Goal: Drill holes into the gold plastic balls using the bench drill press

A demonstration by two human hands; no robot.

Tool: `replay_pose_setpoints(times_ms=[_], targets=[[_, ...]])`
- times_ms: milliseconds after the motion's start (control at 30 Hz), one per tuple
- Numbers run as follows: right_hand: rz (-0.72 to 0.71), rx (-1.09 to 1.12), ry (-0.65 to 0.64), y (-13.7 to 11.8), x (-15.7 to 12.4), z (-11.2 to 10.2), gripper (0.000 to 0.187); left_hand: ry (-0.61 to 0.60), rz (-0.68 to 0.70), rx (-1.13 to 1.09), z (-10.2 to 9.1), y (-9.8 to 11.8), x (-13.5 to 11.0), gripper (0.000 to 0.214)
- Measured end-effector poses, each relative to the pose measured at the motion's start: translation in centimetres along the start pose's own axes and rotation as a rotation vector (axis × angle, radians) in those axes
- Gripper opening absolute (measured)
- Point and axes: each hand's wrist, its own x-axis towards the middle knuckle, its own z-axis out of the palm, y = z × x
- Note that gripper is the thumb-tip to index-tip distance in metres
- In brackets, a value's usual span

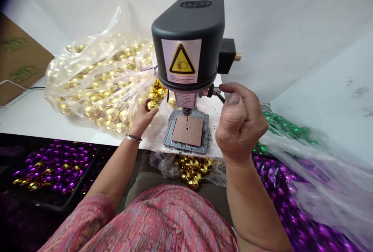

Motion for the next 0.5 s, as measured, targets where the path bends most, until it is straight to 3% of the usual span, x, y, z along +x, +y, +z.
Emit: replay_pose_setpoints(times_ms=[133,200,300,500], targets=[[-0.016,-0.004,0.006,-0.1,0.1,0.0,0.046,-0.238,-0.044,-0.611,-1.9,1.2,-3.1,0.066],[-0.026,0.006,0.000,-0.2,0.2,0.0,0.045,-0.387,-0.126,-0.813,-2.0,1.8,-4.3,0.063],[-0.045,0.016,-0.037,-0.3,0.3,-0.1,0.045,-0.538,-0.260,-0.912,-1.2,2.2,-5.3,0.060],[-0.043,0.052,-0.084,-0.4,1.5,-0.1,0.040,-0.568,-0.243,-0.839,0.8,2.7,-5.9,0.085]])
